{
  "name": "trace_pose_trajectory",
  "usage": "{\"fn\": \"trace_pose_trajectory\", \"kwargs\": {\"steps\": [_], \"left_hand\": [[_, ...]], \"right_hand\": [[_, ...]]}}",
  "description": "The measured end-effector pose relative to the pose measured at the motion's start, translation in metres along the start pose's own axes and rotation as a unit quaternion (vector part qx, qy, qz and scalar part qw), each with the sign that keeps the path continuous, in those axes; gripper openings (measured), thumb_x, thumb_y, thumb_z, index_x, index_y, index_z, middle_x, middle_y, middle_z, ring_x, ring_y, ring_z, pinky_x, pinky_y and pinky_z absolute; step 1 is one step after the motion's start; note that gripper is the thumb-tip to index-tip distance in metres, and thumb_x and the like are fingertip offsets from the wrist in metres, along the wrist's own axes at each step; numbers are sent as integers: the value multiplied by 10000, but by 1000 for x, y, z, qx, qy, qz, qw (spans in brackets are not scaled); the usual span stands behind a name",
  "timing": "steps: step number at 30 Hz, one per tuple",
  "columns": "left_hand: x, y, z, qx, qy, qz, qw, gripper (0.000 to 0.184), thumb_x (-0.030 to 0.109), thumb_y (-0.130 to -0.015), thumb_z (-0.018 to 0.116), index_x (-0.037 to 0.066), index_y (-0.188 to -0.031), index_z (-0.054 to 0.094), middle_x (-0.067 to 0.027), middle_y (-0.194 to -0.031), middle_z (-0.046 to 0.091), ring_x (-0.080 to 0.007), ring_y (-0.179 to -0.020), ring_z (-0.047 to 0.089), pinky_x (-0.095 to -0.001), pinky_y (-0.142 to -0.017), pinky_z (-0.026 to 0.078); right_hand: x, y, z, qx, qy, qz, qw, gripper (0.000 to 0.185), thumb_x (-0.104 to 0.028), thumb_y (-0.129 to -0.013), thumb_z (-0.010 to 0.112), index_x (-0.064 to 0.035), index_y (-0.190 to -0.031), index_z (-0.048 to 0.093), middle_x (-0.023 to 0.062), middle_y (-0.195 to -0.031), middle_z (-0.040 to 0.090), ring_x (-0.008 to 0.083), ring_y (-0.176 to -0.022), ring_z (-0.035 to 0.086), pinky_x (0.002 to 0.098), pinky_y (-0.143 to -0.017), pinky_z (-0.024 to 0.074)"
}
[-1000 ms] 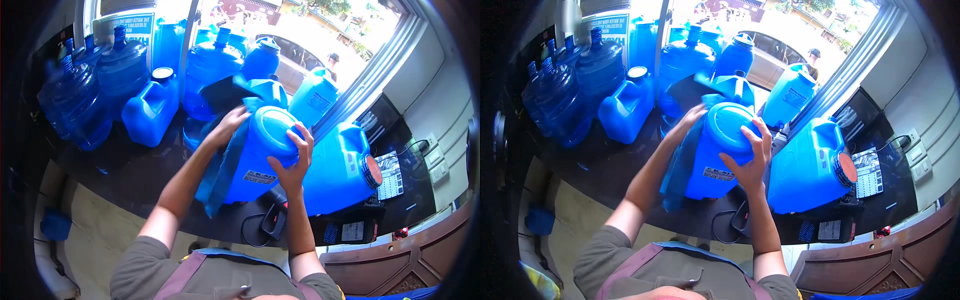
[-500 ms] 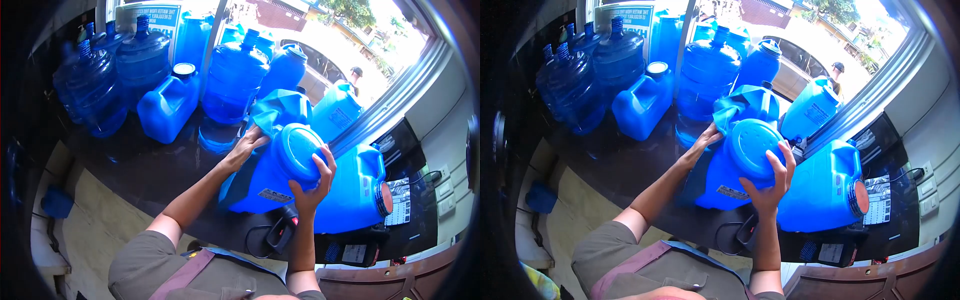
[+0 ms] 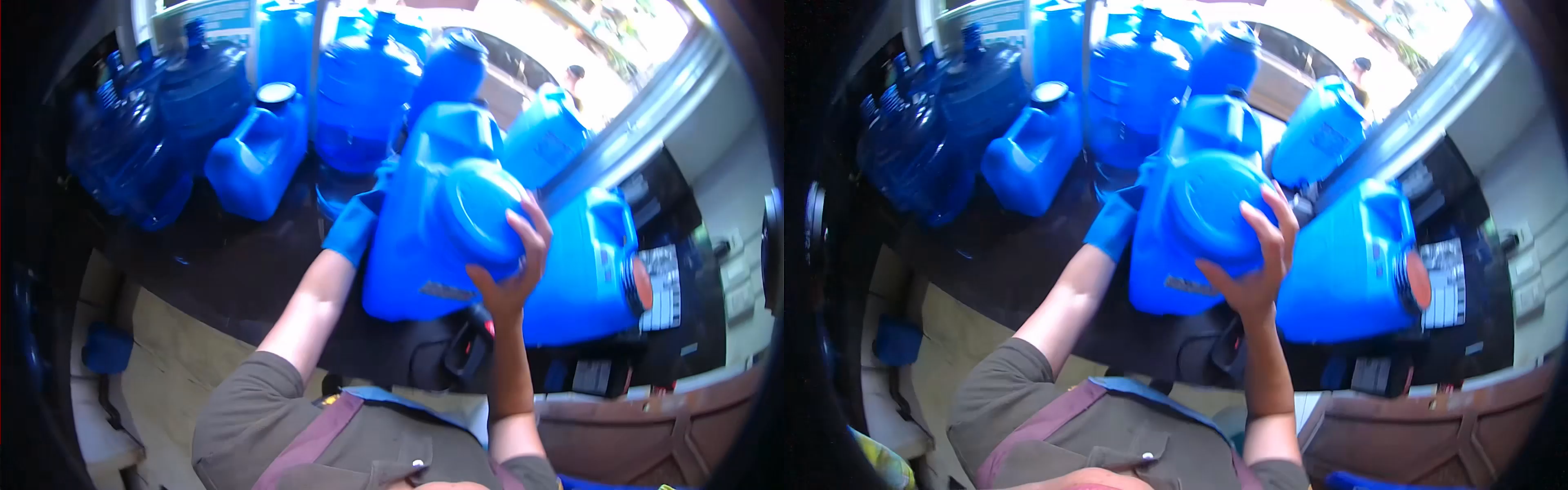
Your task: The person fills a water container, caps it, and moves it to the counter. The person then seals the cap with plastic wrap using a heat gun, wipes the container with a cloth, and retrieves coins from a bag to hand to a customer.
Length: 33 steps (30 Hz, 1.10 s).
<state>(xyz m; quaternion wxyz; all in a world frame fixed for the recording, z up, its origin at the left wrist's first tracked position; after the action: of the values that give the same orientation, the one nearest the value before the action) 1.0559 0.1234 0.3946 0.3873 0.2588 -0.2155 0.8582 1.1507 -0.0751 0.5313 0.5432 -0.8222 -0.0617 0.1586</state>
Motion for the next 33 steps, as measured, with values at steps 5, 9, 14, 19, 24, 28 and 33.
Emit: {"fn": "trace_pose_trajectory", "kwargs": {"steps": [5,9,14,19,24,28,33], "left_hand": [[-77,30,-162,-11,-622,-32,782,226,264,-947,507,74,-1004,617,-134,-964,648,-214,-881,624,-380,-792,504],[9,71,-135,-95,-844,67,523,190,226,-748,639,83,-870,660,-151,-907,624,-336,-907,597,-437,-780,504],[79,84,-55,58,-887,-102,446,391,332,-727,753,94,-1032,692,-129,-1509,279,-373,-1351,292,-659,-978,343],[72,97,104,65,-531,310,786,851,521,-682,796,39,-1316,496,-204,-1283,549,-331,-1168,550,-465,-990,426],[62,70,148,23,-612,341,713,933,498,-645,832,55,-1366,440,-220,-1264,551,-313,-1122,577,-436,-922,491],[81,39,106,-69,-464,252,847,802,440,-793,738,65,-1411,391,-206,-1221,592,-266,-1073,611,-364,-914,494],[87,49,122,-104,-516,184,830,915,540,-821,660,94,-1488,221,-222,-1430,386,-321,-1266,462,-426,-1022,393]], "right_hand": [[1,3,-4,-3,-10,4,1000,731,-449,-629,840,-90,-1200,558,209,-1281,495,400,-1203,480,513,-991,403],[8,-2,-8,0,-96,60,994,762,-580,-690,746,-101,-1245,537,181,-1301,480,377,-1226,470,505,-991,405],[22,-59,-45,-207,-198,149,947,876,-755,-700,604,-143,-1318,500,170,-1356,460,373,-1281,427,514,-1042,367],[29,-92,-25,-432,-86,21,897,937,-738,-646,668,-206,-1385,448,166,-1412,438,360,-1329,379,526,-1087,320],[32,-91,-24,-407,-81,60,908,918,-727,-690,633,-187,-1403,426,172,-1397,454,364,-1266,458,505,-996,437],[30,-71,-56,-350,-55,123,927,893,-735,-726,582,-173,-1402,425,197,-1312,530,358,-1169,551,473,-929,496],[-12,-25,-127,-173,-102,182,963,841,-653,-769,630,-90,-1370,460,204,-1172,613,256,-989,646,357,-782,542]]}}
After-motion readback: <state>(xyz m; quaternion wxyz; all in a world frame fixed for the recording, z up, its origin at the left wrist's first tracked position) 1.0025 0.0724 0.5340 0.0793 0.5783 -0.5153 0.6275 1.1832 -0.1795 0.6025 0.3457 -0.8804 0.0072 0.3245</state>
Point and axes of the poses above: each hand's wrist, its own y-axis away from the middle knuckle, its own z-axis out of the palm, x = y × z, the point moved 2 cm from there along -y, towards the middle knuckle
